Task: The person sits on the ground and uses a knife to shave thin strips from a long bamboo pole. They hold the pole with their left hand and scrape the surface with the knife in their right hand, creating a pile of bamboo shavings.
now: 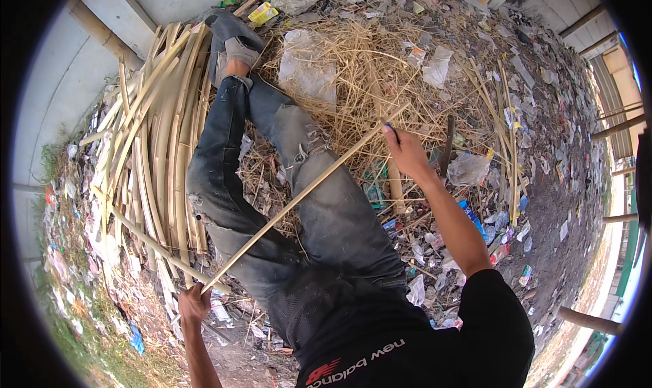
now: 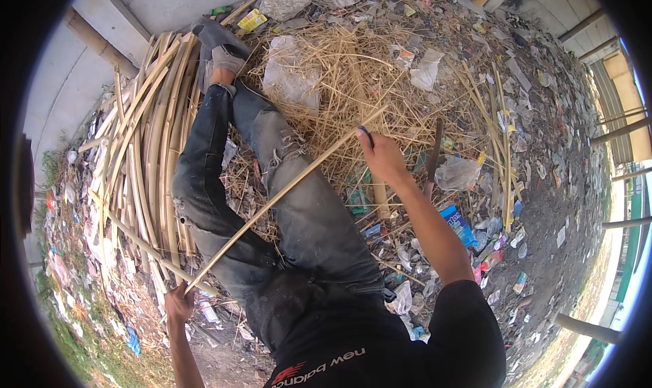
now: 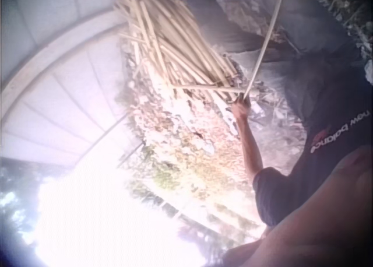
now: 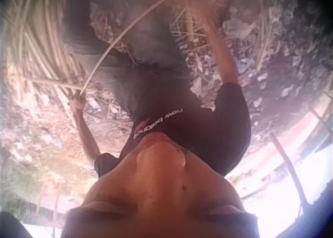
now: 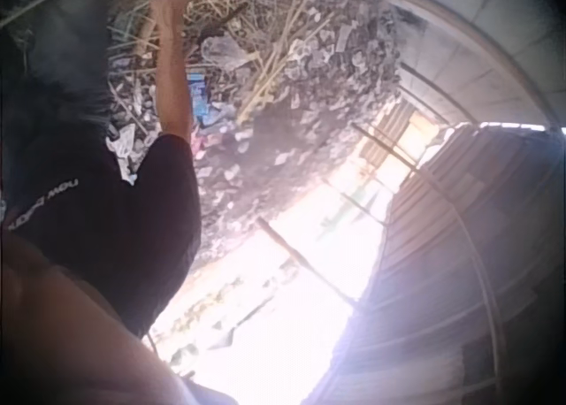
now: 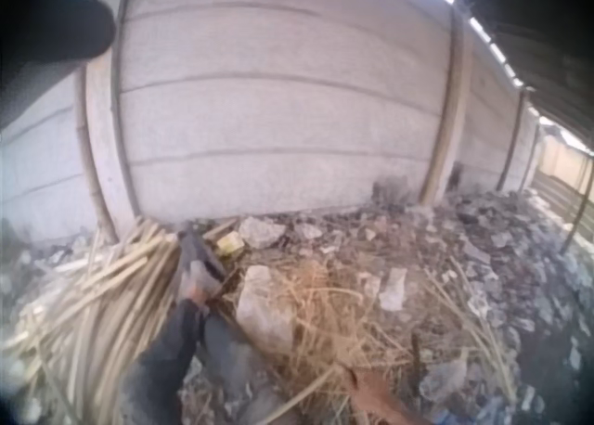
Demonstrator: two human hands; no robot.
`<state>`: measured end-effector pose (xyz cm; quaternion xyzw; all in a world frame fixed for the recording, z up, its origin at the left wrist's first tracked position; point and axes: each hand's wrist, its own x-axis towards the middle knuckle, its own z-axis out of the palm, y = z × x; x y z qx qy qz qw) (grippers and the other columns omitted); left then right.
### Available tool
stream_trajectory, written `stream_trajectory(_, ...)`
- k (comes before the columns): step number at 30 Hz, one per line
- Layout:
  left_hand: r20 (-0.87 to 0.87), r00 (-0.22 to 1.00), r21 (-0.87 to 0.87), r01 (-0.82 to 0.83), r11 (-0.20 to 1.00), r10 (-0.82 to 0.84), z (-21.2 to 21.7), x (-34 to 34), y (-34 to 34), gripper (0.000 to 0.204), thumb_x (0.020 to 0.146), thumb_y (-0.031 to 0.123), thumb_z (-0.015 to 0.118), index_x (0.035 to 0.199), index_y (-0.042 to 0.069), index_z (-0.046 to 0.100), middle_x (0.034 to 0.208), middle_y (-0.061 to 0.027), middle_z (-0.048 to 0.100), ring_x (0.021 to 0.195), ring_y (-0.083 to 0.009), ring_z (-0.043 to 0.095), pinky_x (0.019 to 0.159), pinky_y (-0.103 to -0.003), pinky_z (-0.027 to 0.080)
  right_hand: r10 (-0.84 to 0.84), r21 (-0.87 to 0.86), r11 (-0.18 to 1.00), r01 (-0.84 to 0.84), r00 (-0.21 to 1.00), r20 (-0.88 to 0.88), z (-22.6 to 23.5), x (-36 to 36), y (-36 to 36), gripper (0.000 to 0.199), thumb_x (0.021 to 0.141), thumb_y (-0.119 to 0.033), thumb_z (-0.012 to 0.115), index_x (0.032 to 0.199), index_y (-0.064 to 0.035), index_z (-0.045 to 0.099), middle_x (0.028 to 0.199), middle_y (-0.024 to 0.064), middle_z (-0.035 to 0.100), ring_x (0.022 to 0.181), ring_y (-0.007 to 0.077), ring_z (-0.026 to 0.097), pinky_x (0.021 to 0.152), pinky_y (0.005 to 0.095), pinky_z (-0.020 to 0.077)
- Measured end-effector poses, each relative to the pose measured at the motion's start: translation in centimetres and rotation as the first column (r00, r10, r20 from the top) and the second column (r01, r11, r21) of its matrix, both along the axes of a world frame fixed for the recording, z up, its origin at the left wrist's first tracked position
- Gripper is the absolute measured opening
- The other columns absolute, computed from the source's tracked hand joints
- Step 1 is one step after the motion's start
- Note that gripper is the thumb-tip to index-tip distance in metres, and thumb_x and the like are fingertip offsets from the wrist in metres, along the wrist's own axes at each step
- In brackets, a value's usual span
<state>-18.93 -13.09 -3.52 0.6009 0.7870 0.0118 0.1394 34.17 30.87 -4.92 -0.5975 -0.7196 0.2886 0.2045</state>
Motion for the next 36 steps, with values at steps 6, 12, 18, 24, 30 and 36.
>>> stream_trajectory(6, -0.020, 0.999, -0.032, -0.030, 0.999, 0.029, 0.5, 0.6, 0.0, 0.025, 0.097, 0.031, 0.074, 0.090, 0.008, 0.069, 0.062, -0.0171, 0.066, 0.053, -0.0398, 0.066, 0.047, -0.049, 0.048, 0.384, -0.087, 0.923, -0.376, 0.917, 0.108, 2.2, -6.9, -7.9, 0.056, 0.111, -0.047, 0.050, 0.091, 0.0019, 0.066, 0.071, 0.0259, 0.066, 0.072, 0.0495, 0.067, 0.068, 0.0573, 0.0515)
stream_trajectory(12, -0.072, 0.997, -0.016, -0.001, 1.000, 0.000, 0.3, 0.3, 0.4, 0.022, 0.098, 0.029, 0.073, 0.090, 0.009, 0.069, 0.061, -0.0137, 0.065, 0.050, -0.0351, 0.065, 0.045, -0.047, 0.048, 0.119, -0.130, 0.987, -0.097, 0.978, 0.174, 0.9, -2.1, -0.3, 0.062, 0.112, -0.052, 0.043, 0.091, 0.0003, 0.069, 0.071, 0.0231, 0.068, 0.074, 0.0455, 0.070, 0.070, 0.0554, 0.0548)
stream_trajectory(18, -0.128, 0.990, 0.032, 0.062, 0.998, -0.057, -0.9, -0.5, -0.4, 0.027, 0.100, 0.030, 0.072, 0.087, 0.007, 0.068, 0.062, -0.0122, 0.066, 0.047, -0.0289, 0.064, 0.043, -0.043, 0.049, 0.401, -0.084, 0.916, -0.393, 0.906, 0.135, 1.5, -6.3, -7.5, 0.061, 0.110, -0.054, 0.046, 0.096, -0.0010, 0.072, 0.073, 0.0241, 0.069, 0.074, 0.0469, 0.070, 0.072, 0.0565, 0.0552)
stream_trajectory(24, -0.050, 0.999, 0.006, 0.018, 1.000, -0.017, 1.3, 2.2, 2.3, 0.035, 0.100, 0.040, 0.072, 0.088, 0.008, 0.066, 0.065, -0.0137, 0.068, 0.054, -0.0375, 0.068, 0.047, -0.050, 0.050, 0.155, 0.036, 0.984, -0.173, 0.943, 0.294, -0.1, -2.1, 0.4, 0.064, 0.109, -0.060, 0.045, 0.101, -0.0032, 0.072, 0.077, 0.0244, 0.071, 0.077, 0.0463, 0.071, 0.074, 0.0567, 0.0558)
stream_trajectory(30, -0.101, 0.995, -0.040, 0.008, 0.999, -0.012, 2.4, 2.3, 4.6, 0.037, 0.100, 0.041, 0.071, 0.084, 0.009, 0.061, 0.060, -0.0134, 0.063, 0.049, -0.0343, 0.063, 0.043, -0.047, 0.046, -0.326, -0.022, 0.942, 0.334, 0.932, 0.159, -4.9, 4.9, 8.4, 0.070, 0.110, -0.059, 0.039, 0.106, 0.0015, 0.074, 0.086, 0.0308, 0.072, 0.090, 0.0508, 0.070, 0.085, 0.0598, 0.0538)
stream_trajectory(36, -0.053, 0.997, 0.018, -0.050, 0.999, 0.050, 1.4, -2.9, -3.9, 0.030, 0.098, 0.028, 0.071, 0.081, 0.006, 0.062, 0.054, -0.0142, 0.058, 0.042, -0.0330, 0.057, 0.041, -0.046, 0.042, -0.573, 0.164, 0.819, 0.549, 0.798, 0.189, -4.8, 21.3, 10.6, 0.078, 0.109, -0.064, 0.040, 0.116, 0.0075, 0.071, 0.110, 0.0323, 0.071, 0.102, 0.0490, 0.067, 0.095, 0.0540, 0.0501)
